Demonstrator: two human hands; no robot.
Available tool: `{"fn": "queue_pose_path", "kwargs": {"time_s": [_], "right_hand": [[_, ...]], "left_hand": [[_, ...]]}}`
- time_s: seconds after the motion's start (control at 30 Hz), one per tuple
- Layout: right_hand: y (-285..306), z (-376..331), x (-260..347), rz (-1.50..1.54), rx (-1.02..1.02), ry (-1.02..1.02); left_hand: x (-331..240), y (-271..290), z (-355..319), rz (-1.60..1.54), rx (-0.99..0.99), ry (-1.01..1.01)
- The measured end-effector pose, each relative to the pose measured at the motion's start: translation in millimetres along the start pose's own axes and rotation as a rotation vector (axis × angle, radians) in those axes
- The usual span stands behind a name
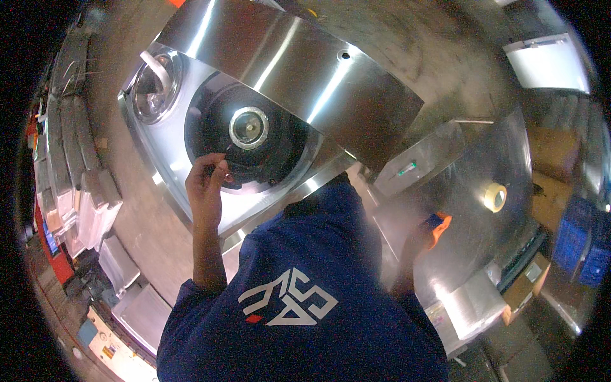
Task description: The person applies tape around the circular opening of a stainless steel appliance, then places a metal panel over the opening and secures it. The person handles tape, a metal panel, and the appliance throughout the task.
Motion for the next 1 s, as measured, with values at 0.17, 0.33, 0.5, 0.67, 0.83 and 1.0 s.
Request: {"fn": "queue_pose_path", "kwargs": {"time_s": [0.17, 0.33, 0.5, 0.67, 0.83, 1.0], "right_hand": [[2.0, -0.5, -32.5, -0.375, 0.071, 0.048], [0.8, -2.8, 141.5, 0.497, 0.198, 0.408], [-49.0, -92.4, 384.4, 0.812, 1.127, 0.839], [-109.7, -160.4, 482.2, 0.850, 1.715, 0.387], [-171.5, -180.4, 491.8, 0.460, 1.501, 0.577], [-222.6, -198.8, 494.1, 0.309, 1.152, 0.707]], "left_hand": [[18.6, -0.5, 14.7, -0.067, 0.018, -0.014], [22.1, 4.2, 22.8, -0.037, 0.070, -0.004], [25.9, 6.5, 26.6, -0.180, 0.109, 0.017], [53.3, 15.1, 61.2, -0.209, 0.044, -0.007], [106.3, 21.1, 119.9, 0.166, -0.096, 0.000], [141.7, 11.1, 152.0, 0.818, -0.136, 0.051]]}}
Point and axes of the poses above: each hand's wrist, its own z-axis towards the middle knuckle, its own y-axis out of the back of the hand, x = y × z, the point moved 2 cm from there along z, towards the middle knuckle, and after that the axes turned 6 degrees about z, right-handed, at the moved point
